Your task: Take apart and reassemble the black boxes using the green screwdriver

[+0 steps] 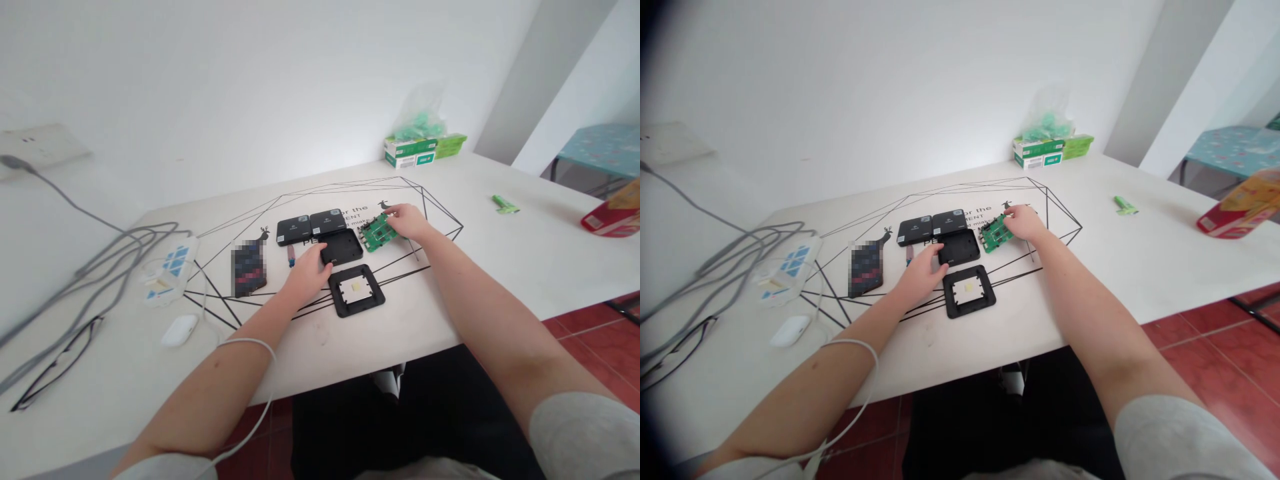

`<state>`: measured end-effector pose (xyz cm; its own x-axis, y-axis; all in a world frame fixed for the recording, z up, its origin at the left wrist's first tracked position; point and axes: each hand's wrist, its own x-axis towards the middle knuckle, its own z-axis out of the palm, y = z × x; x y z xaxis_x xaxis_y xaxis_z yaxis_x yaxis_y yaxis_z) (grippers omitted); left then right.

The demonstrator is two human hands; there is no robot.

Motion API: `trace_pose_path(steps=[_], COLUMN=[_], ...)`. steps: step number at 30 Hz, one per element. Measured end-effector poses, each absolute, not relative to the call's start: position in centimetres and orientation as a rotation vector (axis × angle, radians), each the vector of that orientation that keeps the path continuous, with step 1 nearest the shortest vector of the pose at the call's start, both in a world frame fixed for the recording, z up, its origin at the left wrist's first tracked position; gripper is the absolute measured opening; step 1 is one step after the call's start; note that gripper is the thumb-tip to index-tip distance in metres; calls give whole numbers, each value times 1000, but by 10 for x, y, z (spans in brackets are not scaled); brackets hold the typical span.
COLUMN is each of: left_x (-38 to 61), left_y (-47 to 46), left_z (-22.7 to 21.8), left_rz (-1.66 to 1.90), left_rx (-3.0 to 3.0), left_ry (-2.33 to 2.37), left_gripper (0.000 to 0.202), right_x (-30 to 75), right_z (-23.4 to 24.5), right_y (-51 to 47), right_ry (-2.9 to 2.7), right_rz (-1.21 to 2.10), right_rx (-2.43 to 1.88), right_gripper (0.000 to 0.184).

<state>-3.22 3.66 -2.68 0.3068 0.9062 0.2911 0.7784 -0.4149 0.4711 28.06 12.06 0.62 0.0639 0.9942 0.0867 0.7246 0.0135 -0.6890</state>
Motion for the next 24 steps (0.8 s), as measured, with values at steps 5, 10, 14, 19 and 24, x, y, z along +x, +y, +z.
trace_pose_path(steps=[5,10,14,19,24], left_x=[-32,-28,-25,-23,-25], left_y=[38,33,21,-4,-25], left_z=[-26,-20,1,32,23], left_rz=[732,754,745,359,272], left_rx=[2337,2404,2534,2583,2565], left_ry=[1549,1580,1397,1199,1182], left_gripper=[49,39,27,31,43], right_x=[271,263,265,282,289], right_z=[5,5,9,11,15], right_y=[114,108,106,105,109], right_ry=[-1835,-1910,-1805,-1612,-1593], right_rz=[338,258,145,243,411], right_rx=[-1944,-2042,-2111,-2294,-2201], right_gripper=[33,31,35,53,50])
